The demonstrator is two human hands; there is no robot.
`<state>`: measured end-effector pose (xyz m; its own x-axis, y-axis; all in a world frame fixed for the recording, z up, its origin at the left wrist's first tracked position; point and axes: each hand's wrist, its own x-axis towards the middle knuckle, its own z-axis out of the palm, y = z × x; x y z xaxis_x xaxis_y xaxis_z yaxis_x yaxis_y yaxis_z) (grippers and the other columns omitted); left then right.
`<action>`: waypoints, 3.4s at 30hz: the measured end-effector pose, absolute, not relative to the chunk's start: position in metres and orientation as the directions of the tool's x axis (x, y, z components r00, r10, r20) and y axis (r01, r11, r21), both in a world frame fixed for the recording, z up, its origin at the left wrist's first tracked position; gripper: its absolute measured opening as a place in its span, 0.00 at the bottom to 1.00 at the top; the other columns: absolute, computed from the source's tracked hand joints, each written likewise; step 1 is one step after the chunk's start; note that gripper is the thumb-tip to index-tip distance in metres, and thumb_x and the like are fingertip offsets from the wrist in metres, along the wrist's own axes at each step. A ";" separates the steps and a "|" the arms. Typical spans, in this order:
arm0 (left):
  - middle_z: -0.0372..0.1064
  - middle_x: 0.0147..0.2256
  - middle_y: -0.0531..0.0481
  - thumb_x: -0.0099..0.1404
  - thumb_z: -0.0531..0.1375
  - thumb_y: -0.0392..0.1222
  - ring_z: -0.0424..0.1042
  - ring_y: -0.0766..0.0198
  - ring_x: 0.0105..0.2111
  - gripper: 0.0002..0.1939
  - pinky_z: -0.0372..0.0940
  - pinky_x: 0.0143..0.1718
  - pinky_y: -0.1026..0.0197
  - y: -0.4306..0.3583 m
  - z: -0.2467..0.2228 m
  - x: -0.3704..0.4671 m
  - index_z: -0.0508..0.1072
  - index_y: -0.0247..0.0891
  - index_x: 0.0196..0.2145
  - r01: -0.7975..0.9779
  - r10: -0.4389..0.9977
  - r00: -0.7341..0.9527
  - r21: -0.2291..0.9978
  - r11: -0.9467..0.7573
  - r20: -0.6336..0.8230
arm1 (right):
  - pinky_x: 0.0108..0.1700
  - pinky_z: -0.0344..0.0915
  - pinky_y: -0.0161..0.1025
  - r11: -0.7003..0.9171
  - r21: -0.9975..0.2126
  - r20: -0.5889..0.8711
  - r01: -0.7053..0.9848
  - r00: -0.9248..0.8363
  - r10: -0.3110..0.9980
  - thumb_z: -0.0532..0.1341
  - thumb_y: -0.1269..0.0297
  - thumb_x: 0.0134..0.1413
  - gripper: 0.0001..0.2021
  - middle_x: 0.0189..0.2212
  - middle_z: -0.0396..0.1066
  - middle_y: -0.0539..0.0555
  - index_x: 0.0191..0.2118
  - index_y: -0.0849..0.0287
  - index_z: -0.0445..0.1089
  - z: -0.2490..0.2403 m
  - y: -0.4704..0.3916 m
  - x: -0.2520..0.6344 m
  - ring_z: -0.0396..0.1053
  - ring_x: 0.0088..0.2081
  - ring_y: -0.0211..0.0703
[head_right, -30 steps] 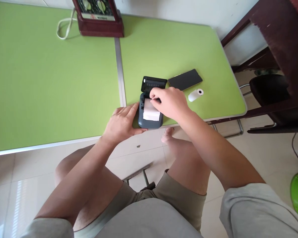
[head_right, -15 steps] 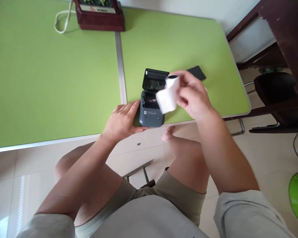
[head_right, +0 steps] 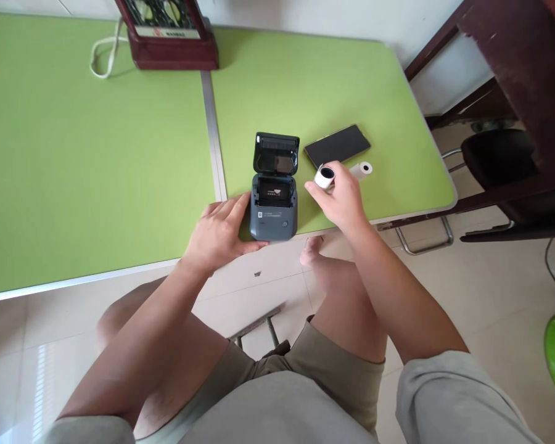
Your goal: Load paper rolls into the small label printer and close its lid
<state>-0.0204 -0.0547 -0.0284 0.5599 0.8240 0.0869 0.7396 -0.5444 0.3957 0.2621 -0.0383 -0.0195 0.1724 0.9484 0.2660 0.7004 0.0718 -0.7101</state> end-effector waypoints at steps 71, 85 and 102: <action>0.66 0.66 0.37 0.68 0.67 0.61 0.73 0.41 0.60 0.38 0.64 0.59 0.42 -0.056 -0.027 -0.021 0.64 0.58 0.71 0.693 0.770 0.624 0.364 -0.623 0.130 | 0.44 0.71 0.50 0.643 -0.387 0.525 0.661 -0.416 0.743 0.65 0.67 0.61 0.05 0.35 0.80 0.52 0.33 0.52 0.75 0.017 -0.070 0.212 0.77 0.39 0.48; 0.65 0.65 0.34 0.70 0.62 0.65 0.72 0.40 0.59 0.32 0.63 0.58 0.40 -0.056 -0.031 -0.021 0.67 0.62 0.68 0.676 0.743 0.655 0.335 -0.657 0.135 | 0.24 0.59 0.38 0.313 -0.773 0.426 0.552 0.084 0.901 0.65 0.49 0.66 0.13 0.33 0.71 0.47 0.48 0.49 0.68 0.005 -0.048 0.225 0.62 0.22 0.32; 0.68 0.64 0.37 0.64 0.70 0.59 0.72 0.39 0.61 0.45 0.63 0.63 0.40 -0.057 -0.024 -0.018 0.61 0.49 0.72 0.707 0.793 0.600 0.391 -0.589 0.110 | 0.13 0.49 0.33 -0.154 -0.948 -0.108 0.279 0.175 0.979 0.74 0.46 0.50 0.32 0.13 0.52 0.43 0.20 0.52 0.49 -0.010 -0.059 0.209 0.55 0.14 0.32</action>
<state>-0.0179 -0.0570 -0.0244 0.5998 0.7925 0.1102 0.7069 -0.5893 0.3912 0.2094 -0.0594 -0.0104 0.1747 0.9787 -0.1080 0.2790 -0.1544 -0.9478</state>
